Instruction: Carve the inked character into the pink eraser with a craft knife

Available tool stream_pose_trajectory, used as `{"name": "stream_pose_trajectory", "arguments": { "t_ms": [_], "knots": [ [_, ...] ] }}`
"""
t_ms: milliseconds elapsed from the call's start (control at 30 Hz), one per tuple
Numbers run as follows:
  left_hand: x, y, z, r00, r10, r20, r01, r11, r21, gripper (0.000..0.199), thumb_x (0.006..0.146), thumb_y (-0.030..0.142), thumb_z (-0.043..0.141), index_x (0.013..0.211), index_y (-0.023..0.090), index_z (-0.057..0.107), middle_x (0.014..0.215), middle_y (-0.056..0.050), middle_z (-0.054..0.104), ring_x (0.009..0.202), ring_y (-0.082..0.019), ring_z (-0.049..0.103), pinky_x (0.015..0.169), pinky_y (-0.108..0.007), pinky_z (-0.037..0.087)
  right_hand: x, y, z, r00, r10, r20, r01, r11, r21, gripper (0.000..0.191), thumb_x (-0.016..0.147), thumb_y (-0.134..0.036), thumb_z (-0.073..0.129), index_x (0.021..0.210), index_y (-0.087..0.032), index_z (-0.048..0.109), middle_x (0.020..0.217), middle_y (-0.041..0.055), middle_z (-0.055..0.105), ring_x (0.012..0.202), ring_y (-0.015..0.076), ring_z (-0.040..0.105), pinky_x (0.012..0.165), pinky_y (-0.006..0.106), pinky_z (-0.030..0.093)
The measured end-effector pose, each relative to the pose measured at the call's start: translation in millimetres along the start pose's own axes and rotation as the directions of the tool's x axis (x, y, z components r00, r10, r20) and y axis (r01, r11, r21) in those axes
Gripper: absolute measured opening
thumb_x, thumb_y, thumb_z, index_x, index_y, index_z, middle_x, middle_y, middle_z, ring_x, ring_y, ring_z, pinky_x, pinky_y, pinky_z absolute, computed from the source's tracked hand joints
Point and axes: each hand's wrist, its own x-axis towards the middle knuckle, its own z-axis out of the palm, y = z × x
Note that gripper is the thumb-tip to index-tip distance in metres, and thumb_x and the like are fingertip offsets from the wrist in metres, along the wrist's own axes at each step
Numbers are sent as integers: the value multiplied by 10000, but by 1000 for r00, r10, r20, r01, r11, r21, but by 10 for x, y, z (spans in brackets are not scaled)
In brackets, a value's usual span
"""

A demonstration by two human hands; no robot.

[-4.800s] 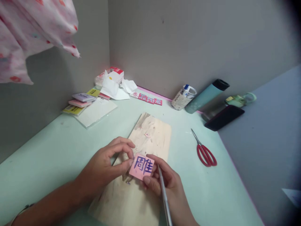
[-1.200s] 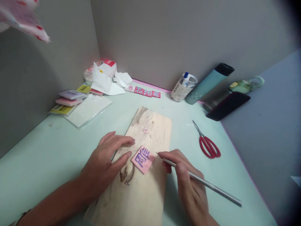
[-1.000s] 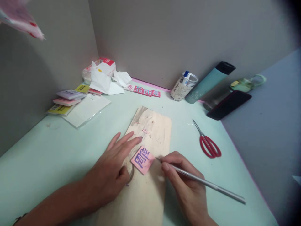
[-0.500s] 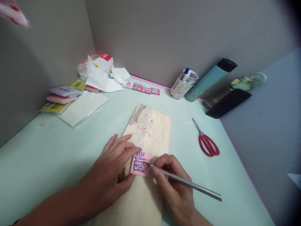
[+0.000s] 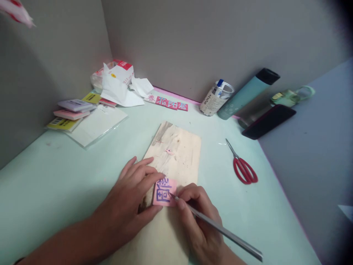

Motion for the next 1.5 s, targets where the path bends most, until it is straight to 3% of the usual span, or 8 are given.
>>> {"name": "stream_pose_trajectory", "arguments": {
  "t_ms": [400,600,833,1267,1500],
  "knots": [
    [4,0,-27,1000,22,-3,-22,1000,3,407,913,243,652,1286,277,494,1220,-44,608,1410,-311,419,1212,-583,203,12,-26,10,999,-12,33,15,995,-95,141,1004,-160,508,890,-238,533,796,-9,617,625,125,538,565,243,426],
    [19,22,-29,1000,3,-19,-3,1000,8,380,912,245,653,1267,280,522,1205,-37,631,1392,-317,448,1208,-590,215,11,26,32,995,-98,23,100,982,-158,132,986,-139,505,900,-237,521,769,-18,610,593,117,545,535,234,401],
    [18,-34,-38,999,36,-11,-36,999,20,398,911,272,649,1290,281,529,1213,-50,644,1368,-345,478,1183,-637,243,9,-51,4,998,24,55,-14,986,-168,149,1003,-185,494,865,-240,511,765,-11,601,607,134,538,543,253,397],
    [6,10,-43,1000,8,-21,-8,1000,30,391,914,257,655,1279,283,518,1227,-42,641,1367,-320,466,1188,-615,195,28,-122,-44,994,13,108,7,982,-187,175,1025,-204,482,854,-237,492,773,-6,599,632,136,545,572,256,423],
    [5,18,-42,1000,-4,-21,5,1000,27,381,909,276,662,1269,286,537,1228,-50,649,1366,-326,469,1193,-615,193,15,-93,-20,998,10,66,1,985,-172,198,1016,-225,493,819,-236,491,739,-11,580,594,129,497,523,254,373]
  ]
}}
